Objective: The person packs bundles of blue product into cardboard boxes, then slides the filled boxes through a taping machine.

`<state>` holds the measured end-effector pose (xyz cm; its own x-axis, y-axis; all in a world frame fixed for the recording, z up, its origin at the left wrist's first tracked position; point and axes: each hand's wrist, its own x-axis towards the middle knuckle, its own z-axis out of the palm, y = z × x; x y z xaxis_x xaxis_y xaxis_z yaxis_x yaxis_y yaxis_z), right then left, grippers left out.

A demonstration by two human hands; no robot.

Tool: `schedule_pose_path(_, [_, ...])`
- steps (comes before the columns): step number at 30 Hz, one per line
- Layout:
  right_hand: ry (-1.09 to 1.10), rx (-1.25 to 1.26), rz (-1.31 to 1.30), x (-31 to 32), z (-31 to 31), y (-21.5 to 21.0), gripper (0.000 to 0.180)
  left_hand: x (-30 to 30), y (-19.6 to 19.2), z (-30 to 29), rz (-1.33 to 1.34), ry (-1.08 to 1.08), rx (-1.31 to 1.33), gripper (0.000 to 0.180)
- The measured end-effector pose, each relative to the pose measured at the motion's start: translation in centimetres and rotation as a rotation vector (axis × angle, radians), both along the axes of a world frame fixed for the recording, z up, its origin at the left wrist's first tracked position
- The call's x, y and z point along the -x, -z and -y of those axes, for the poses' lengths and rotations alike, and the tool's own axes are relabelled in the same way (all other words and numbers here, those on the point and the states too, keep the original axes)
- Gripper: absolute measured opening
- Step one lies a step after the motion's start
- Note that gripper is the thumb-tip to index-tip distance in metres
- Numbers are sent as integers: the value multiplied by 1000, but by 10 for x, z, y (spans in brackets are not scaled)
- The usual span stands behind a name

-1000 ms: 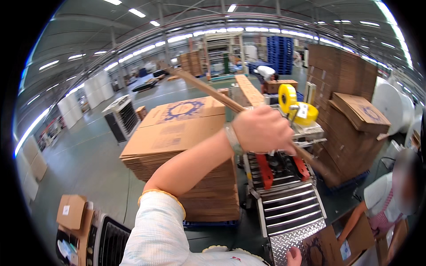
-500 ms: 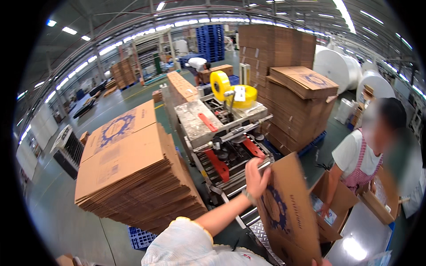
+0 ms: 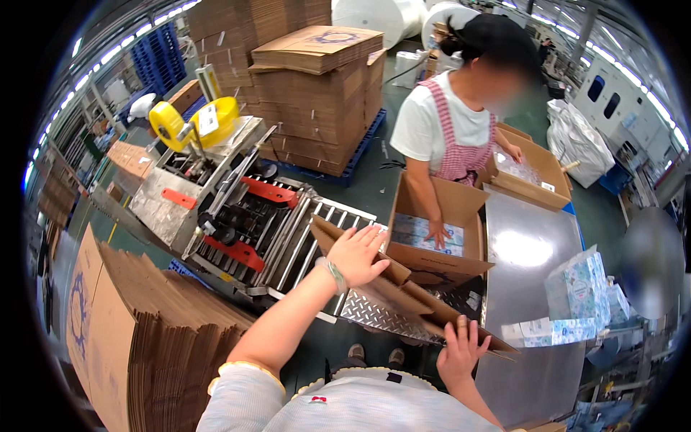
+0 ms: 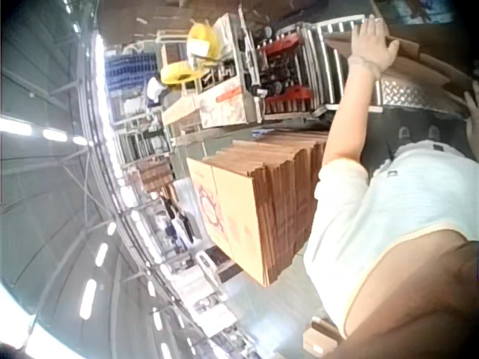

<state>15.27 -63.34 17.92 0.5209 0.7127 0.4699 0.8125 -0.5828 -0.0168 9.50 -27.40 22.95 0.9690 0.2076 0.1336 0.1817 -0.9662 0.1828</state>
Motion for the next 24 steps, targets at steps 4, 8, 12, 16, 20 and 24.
schedule_pose_path(4, [-135, -258, -105, -9, -2, -10, 13, -15, -34, -2, -292, -41, -59, 54])
schedule_pose_path(8, [-382, -166, -223, -60, 31, -41, 17, 6, -29, -21, -269, -249, 44, 37])
schedule_pose_path(12, [-622, 104, -493, -134, 93, -80, 13, 10, -7, 16, -169, -463, 264, 33])
schedule_pose_path(16, [-778, 648, -395, -150, 87, -100, 6, -51, -9, 133, -170, -371, 243, 31])
schedule_pose_path(20, [-849, 823, -575, -140, 44, -36, 13, -57, 10, 181, -373, 79, 510, 50])
schedule_pose_path(24, [-841, 903, -566, -167, 54, 95, 55, -14, 57, 181, -611, 607, -16, 84])
